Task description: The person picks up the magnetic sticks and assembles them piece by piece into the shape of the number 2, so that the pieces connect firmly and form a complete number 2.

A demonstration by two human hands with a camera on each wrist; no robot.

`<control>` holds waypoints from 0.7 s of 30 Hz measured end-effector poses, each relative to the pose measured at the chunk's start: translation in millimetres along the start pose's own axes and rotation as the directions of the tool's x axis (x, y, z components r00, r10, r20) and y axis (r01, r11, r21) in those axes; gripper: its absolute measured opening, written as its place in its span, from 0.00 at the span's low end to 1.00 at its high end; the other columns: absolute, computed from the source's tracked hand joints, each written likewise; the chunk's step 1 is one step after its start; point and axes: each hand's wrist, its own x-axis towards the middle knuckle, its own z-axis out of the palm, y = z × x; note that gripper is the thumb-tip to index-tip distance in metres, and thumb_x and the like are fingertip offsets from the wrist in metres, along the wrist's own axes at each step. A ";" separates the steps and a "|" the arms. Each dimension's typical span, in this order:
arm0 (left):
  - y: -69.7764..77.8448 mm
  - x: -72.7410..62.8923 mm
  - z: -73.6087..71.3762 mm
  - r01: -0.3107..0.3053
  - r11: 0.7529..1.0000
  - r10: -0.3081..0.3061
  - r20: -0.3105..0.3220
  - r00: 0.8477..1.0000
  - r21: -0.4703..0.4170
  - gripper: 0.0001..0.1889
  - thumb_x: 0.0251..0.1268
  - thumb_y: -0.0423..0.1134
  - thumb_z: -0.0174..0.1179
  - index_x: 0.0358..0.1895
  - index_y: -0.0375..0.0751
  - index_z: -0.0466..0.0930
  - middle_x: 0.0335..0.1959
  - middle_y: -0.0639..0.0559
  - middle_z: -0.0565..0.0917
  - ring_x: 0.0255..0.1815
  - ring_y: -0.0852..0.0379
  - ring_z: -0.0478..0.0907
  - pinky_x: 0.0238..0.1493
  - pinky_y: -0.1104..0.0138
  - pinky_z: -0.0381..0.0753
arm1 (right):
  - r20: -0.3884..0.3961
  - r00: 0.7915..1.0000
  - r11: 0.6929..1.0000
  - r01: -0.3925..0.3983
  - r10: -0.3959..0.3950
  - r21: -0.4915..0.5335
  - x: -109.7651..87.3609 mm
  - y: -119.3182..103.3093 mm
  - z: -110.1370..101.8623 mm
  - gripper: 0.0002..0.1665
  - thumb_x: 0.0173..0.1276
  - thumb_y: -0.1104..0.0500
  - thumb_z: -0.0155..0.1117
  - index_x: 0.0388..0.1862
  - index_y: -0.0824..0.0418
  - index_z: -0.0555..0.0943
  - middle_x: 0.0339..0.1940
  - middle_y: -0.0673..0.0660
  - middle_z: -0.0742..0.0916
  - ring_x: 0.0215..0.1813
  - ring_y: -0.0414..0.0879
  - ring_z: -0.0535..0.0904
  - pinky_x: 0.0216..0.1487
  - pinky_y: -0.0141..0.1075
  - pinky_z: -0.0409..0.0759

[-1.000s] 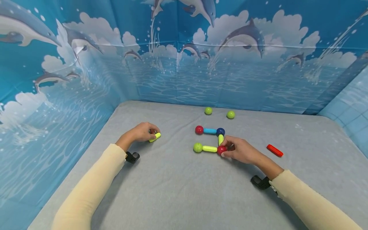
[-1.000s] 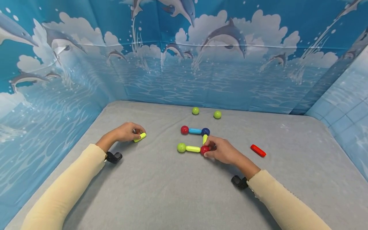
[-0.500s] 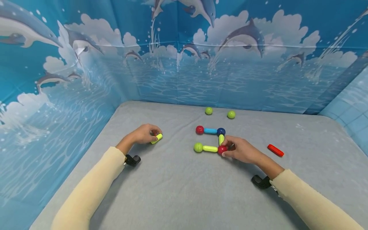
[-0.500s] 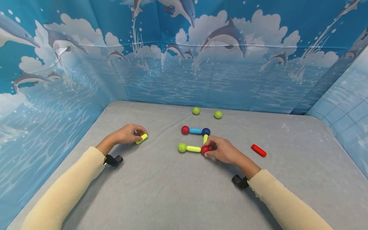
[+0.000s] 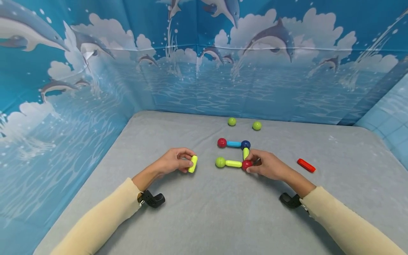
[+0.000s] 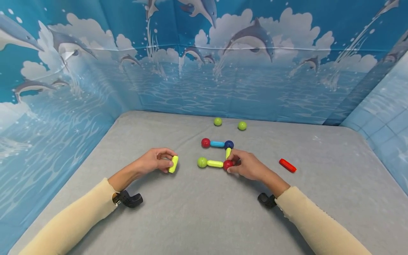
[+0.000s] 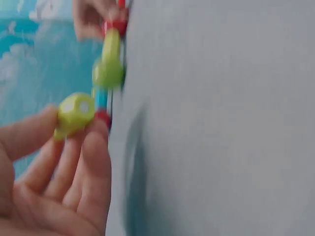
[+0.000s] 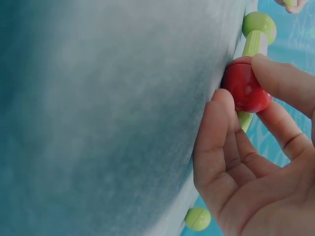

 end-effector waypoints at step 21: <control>15.7 15.3 76.1 0.091 0.975 -0.101 -0.042 0.994 -0.205 0.15 0.63 0.30 0.65 0.51 0.32 0.76 0.35 0.49 0.86 0.26 0.62 0.83 0.31 0.71 0.84 | 0.003 1.000 1.000 0.018 -0.018 -0.005 0.3 -0.8 0.1 0.12 0.65 0.60 0.70 0.44 0.57 0.77 0.45 0.60 0.84 0.41 0.48 0.79 0.35 0.36 0.80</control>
